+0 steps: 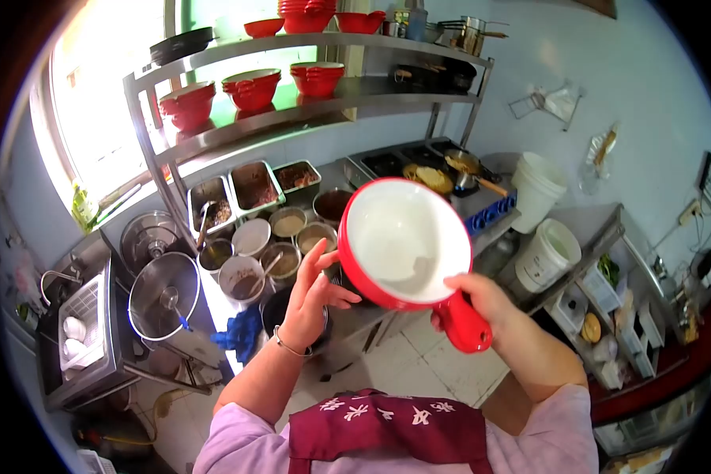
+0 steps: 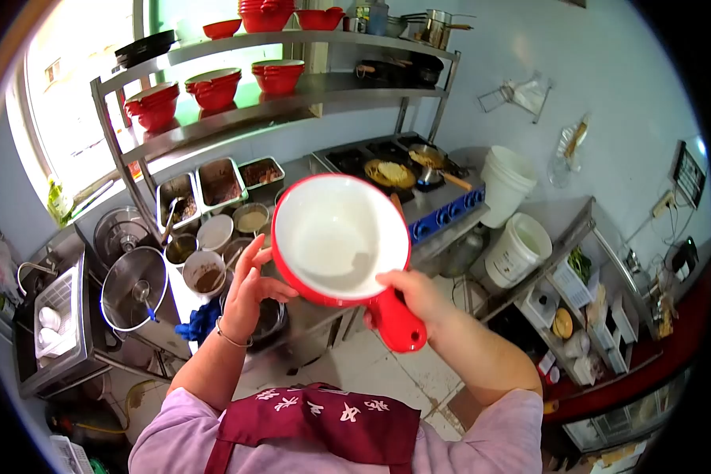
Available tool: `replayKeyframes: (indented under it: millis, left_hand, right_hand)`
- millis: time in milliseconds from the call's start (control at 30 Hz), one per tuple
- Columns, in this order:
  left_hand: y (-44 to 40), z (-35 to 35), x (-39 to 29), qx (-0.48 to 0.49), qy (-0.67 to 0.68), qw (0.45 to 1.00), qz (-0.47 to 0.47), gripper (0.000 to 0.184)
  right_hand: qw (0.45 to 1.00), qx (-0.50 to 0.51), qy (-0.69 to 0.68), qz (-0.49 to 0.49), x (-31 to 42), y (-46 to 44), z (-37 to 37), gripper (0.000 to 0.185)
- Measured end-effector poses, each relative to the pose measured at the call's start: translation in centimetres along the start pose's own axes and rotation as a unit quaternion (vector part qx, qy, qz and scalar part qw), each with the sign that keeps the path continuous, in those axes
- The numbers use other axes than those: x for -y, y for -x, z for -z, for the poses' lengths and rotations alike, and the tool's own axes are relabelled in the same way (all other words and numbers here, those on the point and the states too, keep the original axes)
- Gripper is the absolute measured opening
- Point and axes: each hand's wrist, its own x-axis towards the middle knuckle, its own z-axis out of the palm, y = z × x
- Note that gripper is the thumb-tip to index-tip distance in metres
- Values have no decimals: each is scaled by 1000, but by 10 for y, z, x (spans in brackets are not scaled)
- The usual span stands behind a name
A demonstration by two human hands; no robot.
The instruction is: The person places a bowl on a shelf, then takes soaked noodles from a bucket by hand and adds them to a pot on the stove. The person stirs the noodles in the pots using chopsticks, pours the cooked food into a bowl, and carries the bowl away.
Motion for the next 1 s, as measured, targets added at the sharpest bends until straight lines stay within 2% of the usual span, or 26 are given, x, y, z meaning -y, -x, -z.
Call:
replayKeyframes:
  millis: [67, 100, 167, 233, 267, 367, 467, 633, 700, 767, 833, 867, 1000]
  left_hand:
    - [10, -15, 1, -46, -18, 999, -7, 48]
    - [-67, 32, -29, -24, -95, 995, -1, 46]
    - [-89, 17, -10, -40, -99, 994, -20, 47]
    - [-86, 15, 5, -79, -133, 988, -8, 48]
    - [-100, 15, 11, -99, -143, 984, -25, 47]
    - [-94, 20, 26, -213, -196, 957, -11, 42]
    - [-74, 7, 42, -343, -227, 911, 19, 37]
    - [-52, -50, 77, -507, -232, 830, 23, 31]
    - [-59, -68, 88, -536, -239, 809, 20, 30]
    - [-64, -86, 97, -557, -232, 796, 37, 30]
    - [-67, -101, 103, -570, -251, 781, 43, 29]
    - [-70, -107, 103, -577, -253, 775, 45, 29]
    - [-75, -124, 107, -610, -261, 746, 50, 27]
  right_hand:
    - [1000, -1, -18, -24, 29, -7, 1, 39]
    - [996, 40, -77, 20, 68, -94, -1, 36]
    - [997, 27, -31, 73, 132, -131, 16, 34]
    - [995, 60, -33, 78, 172, -181, 33, 33]
    - [992, 64, -22, 109, 208, -209, 38, 33]
    - [985, 85, 19, 148, 272, -311, 62, 36]
    - [988, 73, 5, 139, 316, -405, 79, 34]
    - [984, 67, -46, 161, 351, -533, 92, 33]
    - [981, 3, -90, 169, 370, -572, 86, 32]
    - [986, 7, -107, 128, 381, -615, 87, 31]
    - [986, -52, -121, 102, 385, -615, 78, 30]
    - [978, -28, -175, 109, 388, -639, 82, 56]
    - [974, -23, -206, 97, 396, -716, 77, 64]
